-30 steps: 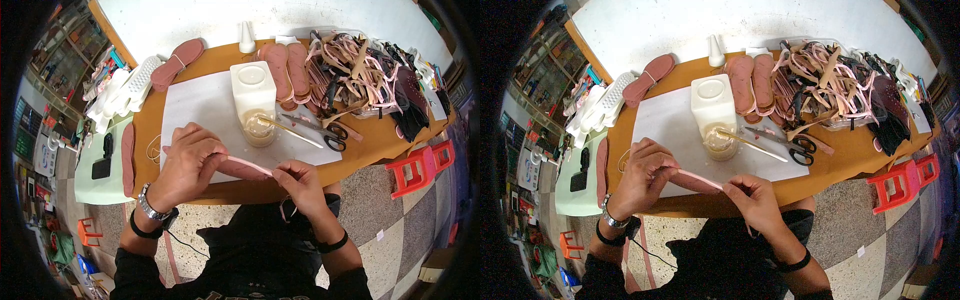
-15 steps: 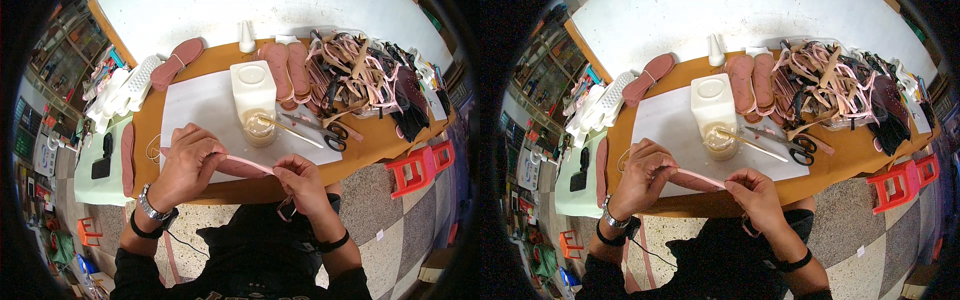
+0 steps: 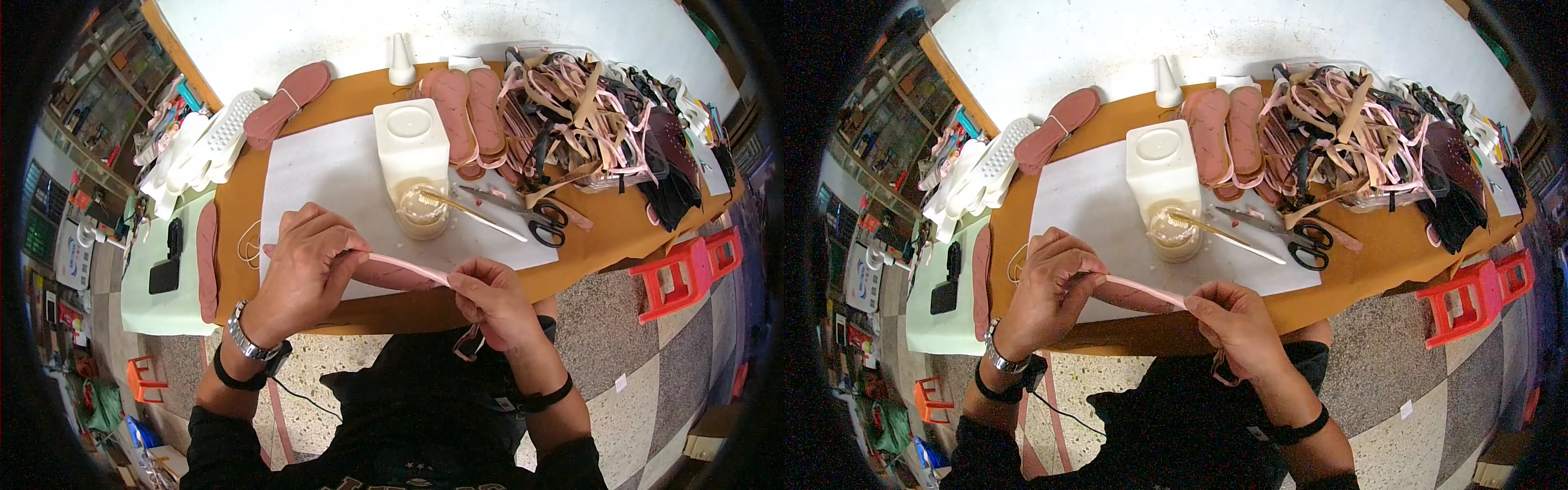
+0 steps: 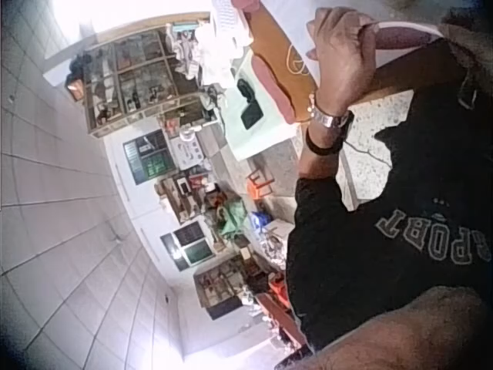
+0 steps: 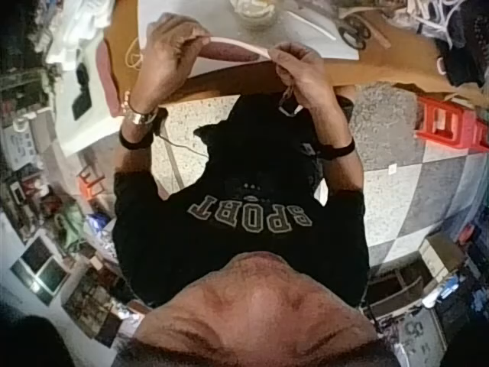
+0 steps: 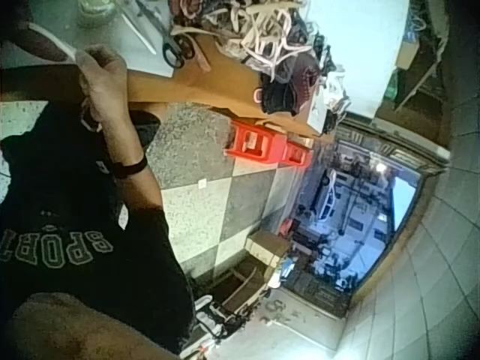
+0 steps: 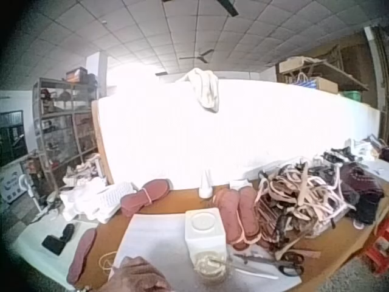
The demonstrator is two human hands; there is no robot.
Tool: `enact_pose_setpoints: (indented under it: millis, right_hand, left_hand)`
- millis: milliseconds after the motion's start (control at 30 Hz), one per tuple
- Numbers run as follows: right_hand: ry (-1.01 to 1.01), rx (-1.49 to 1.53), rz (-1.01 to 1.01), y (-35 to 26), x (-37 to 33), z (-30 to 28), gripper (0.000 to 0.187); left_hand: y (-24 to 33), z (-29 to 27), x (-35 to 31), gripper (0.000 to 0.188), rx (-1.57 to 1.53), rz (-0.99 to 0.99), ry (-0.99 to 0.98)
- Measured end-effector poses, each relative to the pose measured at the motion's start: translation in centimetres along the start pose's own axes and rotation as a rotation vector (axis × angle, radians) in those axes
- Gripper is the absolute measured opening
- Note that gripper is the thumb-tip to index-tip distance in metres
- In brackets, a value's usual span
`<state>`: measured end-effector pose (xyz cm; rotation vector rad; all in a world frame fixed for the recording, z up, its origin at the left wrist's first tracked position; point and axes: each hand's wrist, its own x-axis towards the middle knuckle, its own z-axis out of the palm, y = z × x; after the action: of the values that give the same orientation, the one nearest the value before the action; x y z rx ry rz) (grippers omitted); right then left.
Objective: Applying glue to shoe insoles and attaching a thin fabric trim around the edges.
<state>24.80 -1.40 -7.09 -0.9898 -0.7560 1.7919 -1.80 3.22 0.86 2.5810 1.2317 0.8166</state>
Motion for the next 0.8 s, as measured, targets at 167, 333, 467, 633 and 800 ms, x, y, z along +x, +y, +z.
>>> enact_pose_setpoints:
  millis: [167, 333, 467, 633, 800]
  right_hand:
    - [0.031, 0.046, -0.043, 0.1, 0.2, -0.2, 0.012]
    - [0.058, 0.077, -0.022, 0.3, 0.1, -0.3, 0.012]
    - [0.038, 0.179, 0.032, 0.5, 0.2, -0.3, 0.013]
    - [0.076, 0.11, -0.007, 1.0, 0.6, -0.1, 0.008]
    - [0.12, -0.224, -0.282, 2.1, 0.7, 0.6, 0.009]
  left_hand:
    - [0.0, 0.1, 0.0, 0.008, 0.013, -0.007, 0.003]
    - [-0.1, 0.2, 0.0, 0.007, 0.007, -0.006, 0.011]
    - [0.0, 0.5, 0.0, 0.007, 0.027, -0.007, 0.03]
    - [-0.2, 0.6, 0.0, 0.007, 0.007, 0.001, 0.021]
    - [-0.5, 0.7, -0.1, 0.007, -0.014, -0.006, 0.002]
